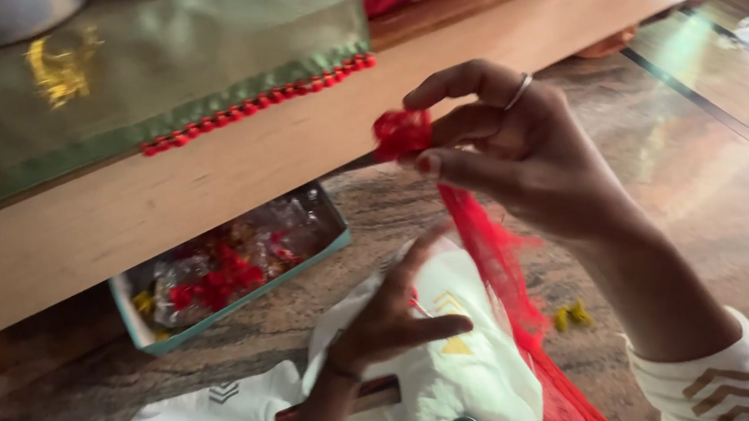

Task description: Attaching and trimming red tassels on the decorative edge of a fabric garment.

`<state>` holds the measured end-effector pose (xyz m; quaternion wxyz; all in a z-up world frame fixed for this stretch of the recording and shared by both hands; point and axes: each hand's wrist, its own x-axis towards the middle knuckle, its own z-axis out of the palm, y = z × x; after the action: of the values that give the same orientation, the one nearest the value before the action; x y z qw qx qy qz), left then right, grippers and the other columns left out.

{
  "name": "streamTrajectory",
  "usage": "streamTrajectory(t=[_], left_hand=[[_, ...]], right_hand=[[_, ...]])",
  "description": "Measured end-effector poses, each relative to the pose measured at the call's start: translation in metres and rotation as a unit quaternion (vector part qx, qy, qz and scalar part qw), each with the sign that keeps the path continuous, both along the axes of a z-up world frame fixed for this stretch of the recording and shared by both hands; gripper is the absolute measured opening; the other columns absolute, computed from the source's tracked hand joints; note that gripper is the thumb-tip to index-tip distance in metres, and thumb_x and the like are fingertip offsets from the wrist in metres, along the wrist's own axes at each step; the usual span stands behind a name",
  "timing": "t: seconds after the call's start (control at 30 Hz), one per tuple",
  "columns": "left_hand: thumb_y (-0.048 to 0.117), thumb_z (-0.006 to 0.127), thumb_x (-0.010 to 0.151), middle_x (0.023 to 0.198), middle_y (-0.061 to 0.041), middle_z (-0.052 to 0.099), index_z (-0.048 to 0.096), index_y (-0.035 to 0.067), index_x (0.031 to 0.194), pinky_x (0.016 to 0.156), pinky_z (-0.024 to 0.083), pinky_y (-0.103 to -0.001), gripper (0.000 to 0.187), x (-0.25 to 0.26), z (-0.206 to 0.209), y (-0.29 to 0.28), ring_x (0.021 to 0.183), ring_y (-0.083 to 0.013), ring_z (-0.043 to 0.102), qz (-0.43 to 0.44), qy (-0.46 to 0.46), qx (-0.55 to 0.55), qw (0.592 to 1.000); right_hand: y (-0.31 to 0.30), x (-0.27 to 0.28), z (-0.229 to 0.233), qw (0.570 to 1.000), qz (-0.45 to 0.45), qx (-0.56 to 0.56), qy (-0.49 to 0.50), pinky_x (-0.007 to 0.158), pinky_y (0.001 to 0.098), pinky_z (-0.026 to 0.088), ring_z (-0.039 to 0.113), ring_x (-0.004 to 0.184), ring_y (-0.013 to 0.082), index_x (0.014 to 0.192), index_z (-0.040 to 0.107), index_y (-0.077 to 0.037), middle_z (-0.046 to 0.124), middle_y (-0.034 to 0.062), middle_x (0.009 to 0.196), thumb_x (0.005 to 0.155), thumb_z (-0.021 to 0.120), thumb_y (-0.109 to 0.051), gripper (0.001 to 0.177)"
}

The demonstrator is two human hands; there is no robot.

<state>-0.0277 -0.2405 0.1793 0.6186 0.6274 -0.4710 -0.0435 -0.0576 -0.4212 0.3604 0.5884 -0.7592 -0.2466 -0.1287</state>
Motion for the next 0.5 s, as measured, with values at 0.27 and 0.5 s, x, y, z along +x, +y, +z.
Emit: streamTrajectory(t=[0.27, 0.5], left_hand=[[0.025, 0.082, 0.093, 0.109, -0.003, 0.066, 0.058, 0.01, 0.141, 0.098, 0.051, -0.028, 0.056, -0.063, -0.091, -0.004, 0.104, -0.0114, 0.062, -0.223, 0.359, -0.057, 0.904], [0.033, 0.073, 0.098, 0.085, 0.007, 0.057, 0.062, 0.004, 0.133, 0.054, 0.039, -0.017, 0.047, -0.06, -0.147, 0.061, 0.066, 0.0002, 0.046, -0.035, 0.451, -0.05, 0.891]], right_hand=[[0.011, 0.022, -0.03, 0.992, 0.051, 0.101, 0.056, 0.102, 0.0385, 0.061, 0.077, 0.107, 0.0201, 0.13, 0.058, 0.0, 0.075, 0.017, 0.116, 0.097, 0.07, 0.0, 0.035], [-0.038, 0.026, -0.089, 0.973, -0.073, 0.165, 0.144, 0.1, 0.0402, 0.06, 0.075, 0.103, 0.0225, 0.115, 0.066, -0.003, 0.074, 0.0145, 0.113, 0.094, 0.072, 0.0, 0.022]])
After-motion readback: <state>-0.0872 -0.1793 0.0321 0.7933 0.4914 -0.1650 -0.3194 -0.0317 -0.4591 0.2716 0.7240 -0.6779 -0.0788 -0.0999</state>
